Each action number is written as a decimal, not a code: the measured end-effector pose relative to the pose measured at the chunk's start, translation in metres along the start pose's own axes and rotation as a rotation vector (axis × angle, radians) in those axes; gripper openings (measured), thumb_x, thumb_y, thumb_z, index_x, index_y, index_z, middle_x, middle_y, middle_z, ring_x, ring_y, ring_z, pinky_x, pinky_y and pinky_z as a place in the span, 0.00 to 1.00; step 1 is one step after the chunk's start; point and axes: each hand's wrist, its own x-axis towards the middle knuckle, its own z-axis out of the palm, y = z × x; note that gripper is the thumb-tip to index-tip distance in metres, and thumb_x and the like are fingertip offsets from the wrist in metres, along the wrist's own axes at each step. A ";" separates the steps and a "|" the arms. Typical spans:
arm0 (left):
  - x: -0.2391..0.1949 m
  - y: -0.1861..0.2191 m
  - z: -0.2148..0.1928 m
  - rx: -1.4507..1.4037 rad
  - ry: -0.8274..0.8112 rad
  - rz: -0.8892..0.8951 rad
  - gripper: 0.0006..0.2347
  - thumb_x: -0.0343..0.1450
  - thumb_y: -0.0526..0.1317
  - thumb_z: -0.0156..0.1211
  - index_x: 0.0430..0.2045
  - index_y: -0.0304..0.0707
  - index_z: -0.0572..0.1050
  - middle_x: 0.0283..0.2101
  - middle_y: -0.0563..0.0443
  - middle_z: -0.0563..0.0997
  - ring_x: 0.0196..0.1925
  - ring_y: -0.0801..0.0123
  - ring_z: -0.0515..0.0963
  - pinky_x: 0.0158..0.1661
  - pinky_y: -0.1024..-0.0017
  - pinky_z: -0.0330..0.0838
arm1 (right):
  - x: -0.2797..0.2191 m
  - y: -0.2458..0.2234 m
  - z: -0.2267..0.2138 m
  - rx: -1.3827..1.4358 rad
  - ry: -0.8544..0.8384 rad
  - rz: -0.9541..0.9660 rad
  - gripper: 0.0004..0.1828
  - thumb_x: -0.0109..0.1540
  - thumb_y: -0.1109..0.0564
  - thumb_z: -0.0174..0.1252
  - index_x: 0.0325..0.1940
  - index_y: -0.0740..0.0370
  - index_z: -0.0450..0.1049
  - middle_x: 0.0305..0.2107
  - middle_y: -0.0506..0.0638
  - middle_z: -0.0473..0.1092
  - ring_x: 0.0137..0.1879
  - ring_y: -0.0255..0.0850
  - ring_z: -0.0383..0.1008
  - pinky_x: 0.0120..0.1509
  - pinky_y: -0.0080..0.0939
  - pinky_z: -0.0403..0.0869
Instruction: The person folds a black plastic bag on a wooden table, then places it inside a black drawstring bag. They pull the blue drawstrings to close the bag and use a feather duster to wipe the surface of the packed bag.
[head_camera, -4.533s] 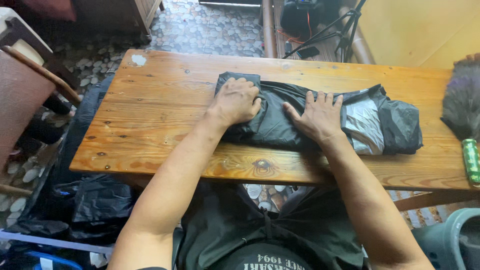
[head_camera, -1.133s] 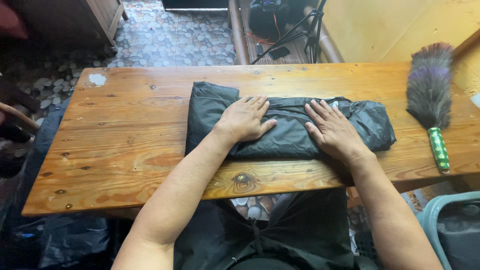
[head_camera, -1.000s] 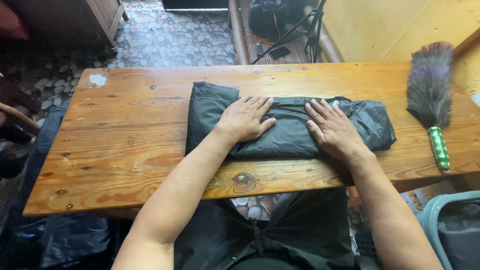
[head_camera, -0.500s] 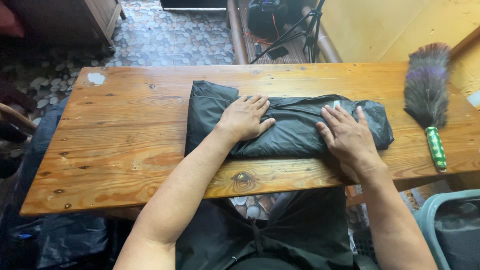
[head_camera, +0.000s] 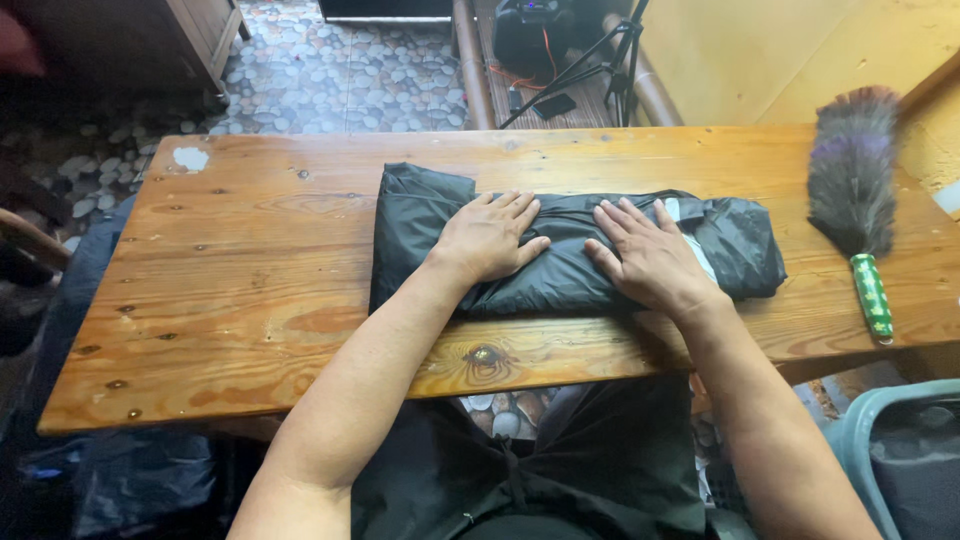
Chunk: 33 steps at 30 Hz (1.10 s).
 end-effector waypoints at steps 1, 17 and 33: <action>-0.002 0.001 0.000 -0.007 -0.005 -0.007 0.32 0.77 0.60 0.26 0.73 0.42 0.58 0.76 0.50 0.60 0.78 0.59 0.57 0.70 0.54 0.52 | 0.000 0.001 0.006 0.001 -0.008 -0.007 0.40 0.72 0.29 0.28 0.78 0.54 0.58 0.73 0.54 0.59 0.81 0.49 0.51 0.82 0.65 0.43; 0.001 0.001 0.006 0.004 0.043 0.032 0.27 0.78 0.59 0.26 0.72 0.58 0.59 0.74 0.61 0.64 0.77 0.58 0.59 0.67 0.48 0.57 | -0.103 -0.009 -0.009 0.720 0.505 0.519 0.23 0.72 0.42 0.57 0.55 0.66 0.73 0.38 0.59 0.72 0.39 0.49 0.76 0.37 0.44 0.71; 0.000 -0.001 0.005 -0.044 0.103 0.026 0.27 0.78 0.59 0.29 0.71 0.55 0.62 0.73 0.57 0.66 0.76 0.56 0.62 0.66 0.48 0.58 | -0.094 -0.031 -0.005 1.963 0.394 0.739 0.24 0.67 0.56 0.55 0.62 0.73 0.60 0.52 0.59 0.61 0.64 0.58 0.70 0.67 0.62 0.74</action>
